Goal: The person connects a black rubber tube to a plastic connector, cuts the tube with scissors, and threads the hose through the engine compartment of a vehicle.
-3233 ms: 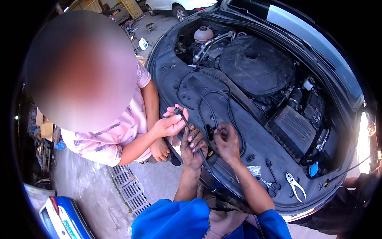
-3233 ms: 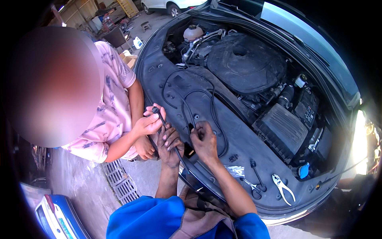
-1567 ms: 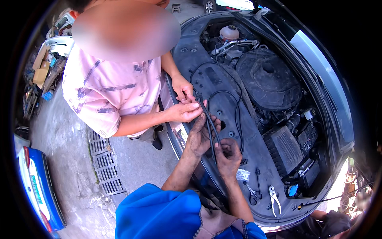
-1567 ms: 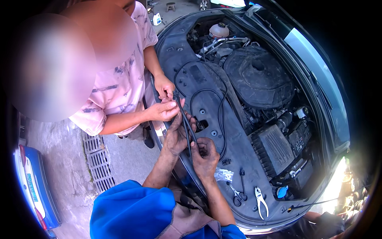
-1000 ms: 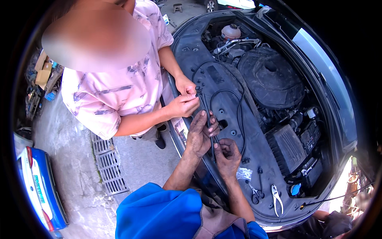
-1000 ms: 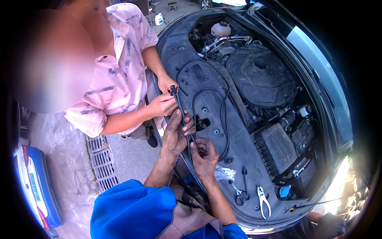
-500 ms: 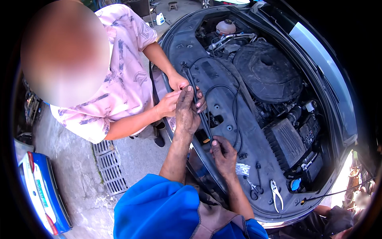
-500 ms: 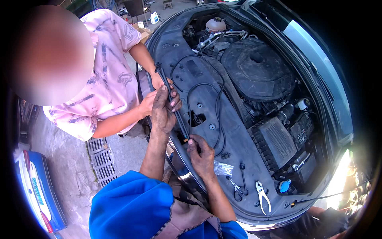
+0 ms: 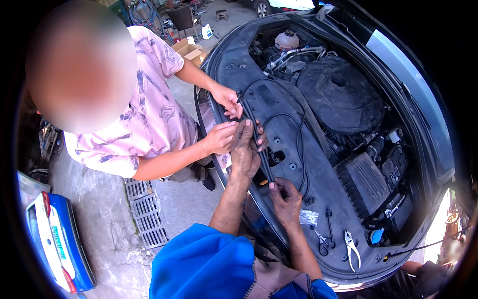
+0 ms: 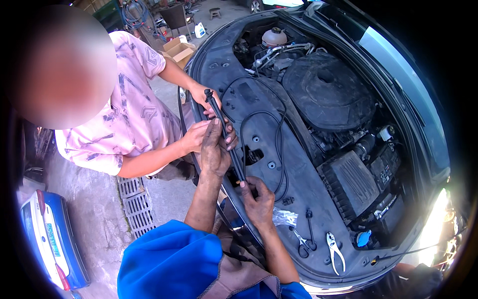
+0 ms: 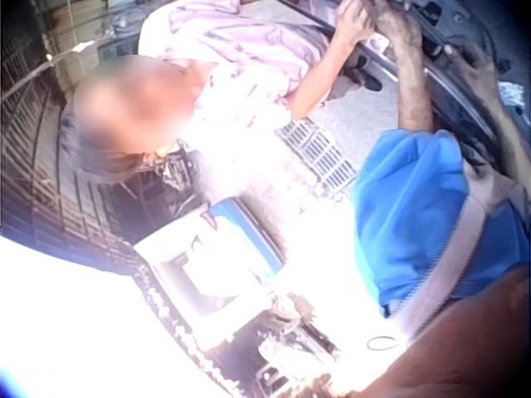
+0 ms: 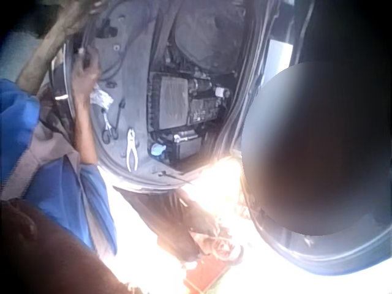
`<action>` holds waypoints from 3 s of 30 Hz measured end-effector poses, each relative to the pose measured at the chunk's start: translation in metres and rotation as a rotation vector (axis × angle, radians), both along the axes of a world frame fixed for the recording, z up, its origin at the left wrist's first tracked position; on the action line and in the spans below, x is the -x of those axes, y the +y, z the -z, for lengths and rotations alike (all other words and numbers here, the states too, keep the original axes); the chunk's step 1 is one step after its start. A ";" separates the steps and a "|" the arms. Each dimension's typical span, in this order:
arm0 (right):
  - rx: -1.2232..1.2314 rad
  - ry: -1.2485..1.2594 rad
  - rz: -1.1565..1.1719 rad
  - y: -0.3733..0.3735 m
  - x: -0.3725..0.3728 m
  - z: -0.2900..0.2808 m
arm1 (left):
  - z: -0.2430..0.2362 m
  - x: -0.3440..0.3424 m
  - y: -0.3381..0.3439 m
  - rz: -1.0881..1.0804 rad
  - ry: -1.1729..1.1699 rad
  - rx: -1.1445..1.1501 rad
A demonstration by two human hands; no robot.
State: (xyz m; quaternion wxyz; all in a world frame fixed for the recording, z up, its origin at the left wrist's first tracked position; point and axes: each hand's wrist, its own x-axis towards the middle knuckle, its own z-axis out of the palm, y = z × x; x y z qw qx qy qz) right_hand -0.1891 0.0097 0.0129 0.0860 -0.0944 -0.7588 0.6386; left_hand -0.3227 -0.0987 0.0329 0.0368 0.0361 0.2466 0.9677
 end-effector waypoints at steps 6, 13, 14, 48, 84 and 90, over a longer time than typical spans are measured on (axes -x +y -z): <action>-0.046 -0.001 0.008 -0.002 0.001 -0.005 | -0.001 0.003 -0.002 -0.022 -0.011 0.066; -0.147 0.083 0.014 0.001 -0.004 0.006 | -0.010 -0.017 0.008 -0.182 -0.006 0.281; -0.169 0.090 0.010 0.002 -0.005 0.005 | -0.013 -0.022 0.009 -0.203 -0.004 0.313; -0.095 0.291 -0.045 0.037 -0.079 0.037 | -0.004 -0.108 0.027 -0.223 0.118 0.123; 0.240 0.360 0.419 0.058 -0.052 0.042 | 0.069 0.152 -0.011 -0.042 -0.014 1.638; 0.275 0.344 0.449 0.057 -0.048 0.044 | 0.078 0.141 0.011 -0.320 0.086 2.304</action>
